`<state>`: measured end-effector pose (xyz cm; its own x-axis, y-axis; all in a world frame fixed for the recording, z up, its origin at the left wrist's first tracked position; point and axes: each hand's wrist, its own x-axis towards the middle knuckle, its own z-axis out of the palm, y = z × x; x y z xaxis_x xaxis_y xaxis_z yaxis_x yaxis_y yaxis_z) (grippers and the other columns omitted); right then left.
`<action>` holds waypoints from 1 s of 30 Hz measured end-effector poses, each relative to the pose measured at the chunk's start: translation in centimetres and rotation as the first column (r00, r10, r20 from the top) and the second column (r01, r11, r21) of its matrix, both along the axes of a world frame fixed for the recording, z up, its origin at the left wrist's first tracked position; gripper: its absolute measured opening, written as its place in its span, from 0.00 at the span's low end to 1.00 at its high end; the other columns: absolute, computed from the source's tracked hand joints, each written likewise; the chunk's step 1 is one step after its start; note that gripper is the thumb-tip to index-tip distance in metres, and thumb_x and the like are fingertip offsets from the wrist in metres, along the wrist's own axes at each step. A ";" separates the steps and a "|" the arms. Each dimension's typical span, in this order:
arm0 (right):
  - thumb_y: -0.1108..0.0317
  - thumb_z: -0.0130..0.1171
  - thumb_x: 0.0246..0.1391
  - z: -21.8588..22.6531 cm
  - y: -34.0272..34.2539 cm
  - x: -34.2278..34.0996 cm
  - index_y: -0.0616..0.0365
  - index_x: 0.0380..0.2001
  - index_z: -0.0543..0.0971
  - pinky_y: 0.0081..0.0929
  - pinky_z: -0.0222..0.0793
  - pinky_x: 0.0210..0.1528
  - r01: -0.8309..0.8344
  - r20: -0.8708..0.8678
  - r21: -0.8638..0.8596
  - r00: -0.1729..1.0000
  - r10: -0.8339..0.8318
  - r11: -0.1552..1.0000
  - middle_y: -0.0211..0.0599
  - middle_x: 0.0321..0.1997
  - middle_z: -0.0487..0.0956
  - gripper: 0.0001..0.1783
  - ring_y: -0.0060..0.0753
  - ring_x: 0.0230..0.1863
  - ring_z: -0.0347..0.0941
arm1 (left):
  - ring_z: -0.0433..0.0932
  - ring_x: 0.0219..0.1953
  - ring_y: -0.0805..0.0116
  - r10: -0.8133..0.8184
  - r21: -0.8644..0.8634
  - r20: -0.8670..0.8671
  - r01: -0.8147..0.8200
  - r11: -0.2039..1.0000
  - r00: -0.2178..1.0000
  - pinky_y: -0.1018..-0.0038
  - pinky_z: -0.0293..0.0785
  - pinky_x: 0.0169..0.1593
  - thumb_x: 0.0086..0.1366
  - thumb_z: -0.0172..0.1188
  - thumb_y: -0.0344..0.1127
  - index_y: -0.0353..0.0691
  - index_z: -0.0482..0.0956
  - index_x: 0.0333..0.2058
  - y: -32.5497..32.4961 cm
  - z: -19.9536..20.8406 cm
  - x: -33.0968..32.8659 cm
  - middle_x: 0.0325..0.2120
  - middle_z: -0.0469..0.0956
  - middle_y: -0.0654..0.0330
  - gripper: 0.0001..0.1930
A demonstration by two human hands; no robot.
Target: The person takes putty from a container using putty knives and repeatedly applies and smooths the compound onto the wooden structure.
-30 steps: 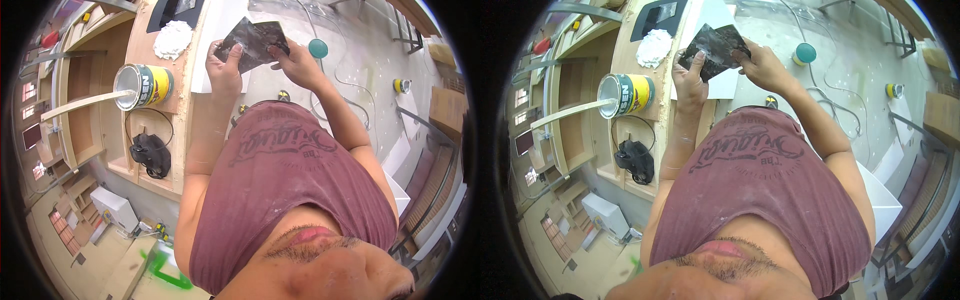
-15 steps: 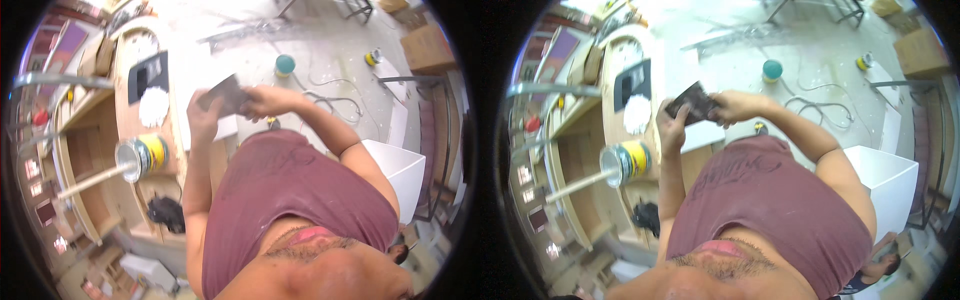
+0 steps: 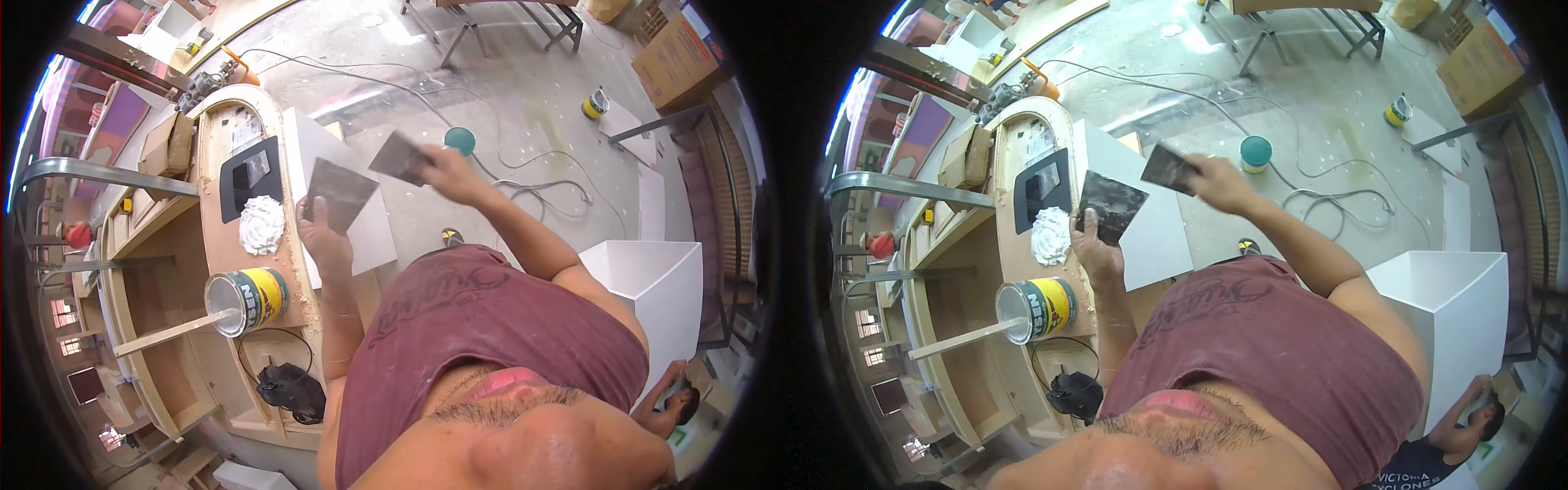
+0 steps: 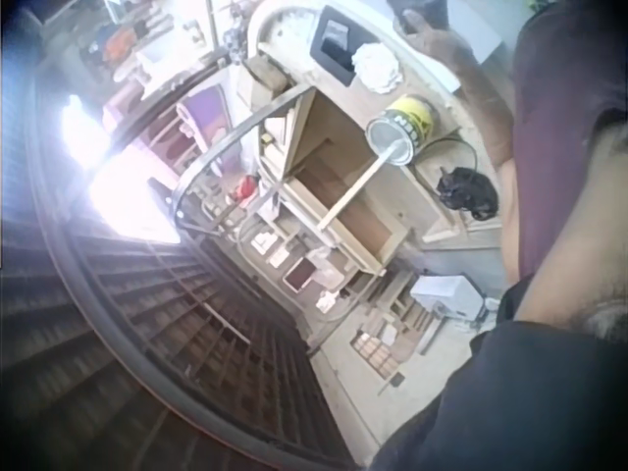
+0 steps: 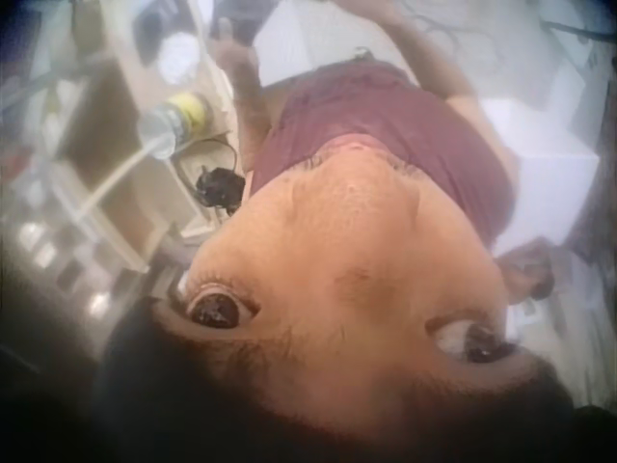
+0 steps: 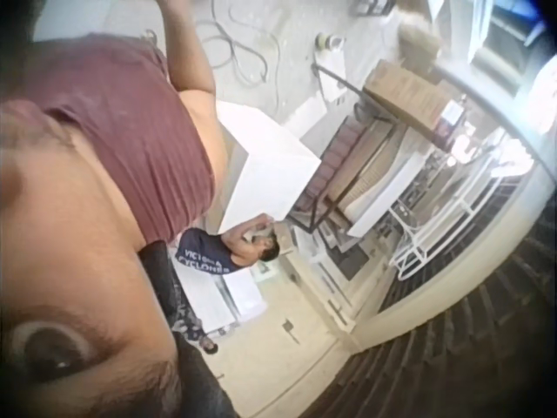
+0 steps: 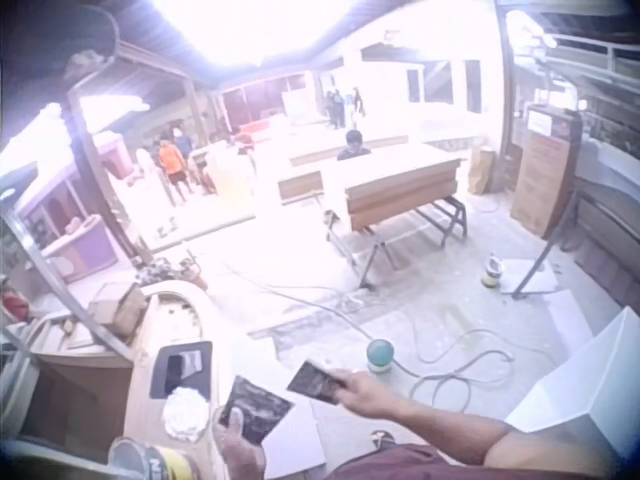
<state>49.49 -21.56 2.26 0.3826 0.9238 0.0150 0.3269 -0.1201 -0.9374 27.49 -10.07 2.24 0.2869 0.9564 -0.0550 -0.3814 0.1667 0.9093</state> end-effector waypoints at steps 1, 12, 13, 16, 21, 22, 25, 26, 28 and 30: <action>0.65 0.58 0.57 1.2 -0.4 0.4 0.65 0.48 0.75 0.26 0.74 0.34 0.020 -0.161 -0.038 0.987 -0.026 0.999 0.39 0.34 0.81 0.19 0.28 0.31 0.78 | 0.79 0.40 0.67 0.136 -0.091 0.102 -0.127 0.988 0.985 0.68 0.80 0.46 0.69 0.52 0.27 0.35 0.70 0.46 0.4 -0.5 -0.2 0.39 0.77 0.55 0.09; 0.61 0.69 0.50 2.6 -2.3 1.0 0.62 0.45 0.73 0.19 0.66 0.14 0.078 -0.433 -0.018 0.898 -0.078 0.997 0.33 0.25 0.78 0.23 0.20 0.17 0.72 | 0.73 0.39 0.76 -0.384 0.130 -0.449 0.484 0.866 0.807 0.78 0.70 0.44 0.69 0.56 0.33 0.33 0.76 0.44 -6.4 0.3 -0.9 0.35 0.77 0.63 0.10; 0.62 0.69 0.51 3.2 -2.7 2.3 0.60 0.44 0.73 0.18 0.68 0.19 0.060 -0.371 -0.041 0.926 -0.071 0.997 0.30 0.27 0.78 0.21 0.18 0.22 0.73 | 0.74 0.38 0.76 -0.365 0.138 -0.521 0.499 0.856 0.771 0.78 0.70 0.44 0.67 0.59 0.32 0.33 0.75 0.43 -6.6 -0.3 -1.6 0.35 0.77 0.62 0.10; 0.62 0.70 0.48 3.1 -4.5 7.9 0.59 0.42 0.74 0.18 0.71 0.33 -0.028 -0.192 0.170 0.979 0.061 0.985 0.25 0.30 0.77 0.21 0.14 0.34 0.72 | 0.73 0.38 0.75 -0.280 0.075 -0.396 0.334 0.940 0.875 0.78 0.70 0.43 0.66 0.60 0.30 0.33 0.75 0.42 -7.3 -2.0 -2.7 0.34 0.77 0.62 0.09; 0.57 0.70 0.42 -9.7 -7.9 20.2 0.62 0.45 0.77 0.41 0.73 0.44 0.364 0.632 -0.441 0.775 -0.004 0.820 0.51 0.40 0.80 0.28 0.49 0.42 0.78 | 0.73 0.37 0.74 -0.057 -0.061 -0.160 0.048 0.997 0.986 0.79 0.71 0.44 0.64 0.58 0.24 0.36 0.70 0.45 -7.1 -2.9 -4.4 0.38 0.75 0.60 0.12; 0.56 0.68 0.43 -10.4 -9.1 19.9 0.62 0.44 0.77 0.43 0.72 0.45 0.369 0.609 -0.477 0.793 -0.004 0.798 0.55 0.41 0.80 0.27 0.56 0.43 0.77 | 0.73 0.38 0.73 0.021 -0.125 -0.143 -0.039 0.991 0.990 0.77 0.72 0.44 0.64 0.57 0.23 0.36 0.70 0.45 -7.5 -2.5 -5.4 0.38 0.74 0.60 0.12; 0.54 0.69 0.41 -14.2 -10.9 19.1 0.60 0.45 0.79 0.43 0.72 0.48 0.370 0.493 -0.349 0.854 -0.166 0.861 0.55 0.44 0.80 0.29 0.56 0.46 0.77 | 0.73 0.41 0.71 0.239 -0.220 -0.109 -0.258 0.941 0.965 0.73 0.72 0.46 0.64 0.56 0.23 0.38 0.70 0.46 -8.1 -3.4 -6.9 0.39 0.73 0.60 0.12; 0.53 0.70 0.40 -13.4 -10.0 17.7 0.62 0.45 0.79 0.43 0.71 0.50 0.339 0.436 -0.416 0.889 -0.142 0.843 0.56 0.45 0.80 0.30 0.56 0.47 0.77 | 0.73 0.43 0.70 0.346 -0.254 -0.108 -0.362 0.897 0.932 0.72 0.72 0.47 0.63 0.55 0.23 0.39 0.70 0.46 -8.3 -4.3 -8.0 0.39 0.73 0.60 0.13; 0.54 0.70 0.41 -16.6 -8.2 16.1 0.62 0.45 0.79 0.40 0.73 0.45 0.304 0.475 -0.352 0.873 -0.111 0.885 0.53 0.40 0.81 0.30 0.51 0.43 0.79 | 0.73 0.47 0.67 0.390 -0.304 -0.081 -0.395 0.867 0.917 0.67 0.72 0.50 0.63 0.55 0.29 0.41 0.71 0.46 -9.2 -4.9 -9.1 0.42 0.73 0.62 0.12; 0.54 0.70 0.41 -17.5 -4.9 14.4 0.63 0.45 0.79 0.37 0.74 0.41 0.190 0.508 -0.295 0.861 -0.015 0.936 0.50 0.36 0.83 0.30 0.46 0.39 0.80 | 0.74 0.47 0.64 0.455 -0.511 0.078 -0.356 0.782 0.887 0.64 0.72 0.51 0.63 0.54 0.35 0.43 0.72 0.45 -10.3 -4.3 -9.3 0.41 0.75 0.63 0.12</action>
<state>63.93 -26.42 -15.28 0.4979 0.8647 -0.0660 0.7006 -0.4459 -0.5571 18.21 -20.38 -2.07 -0.0699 0.8553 -0.5134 -0.6649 0.3438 0.6632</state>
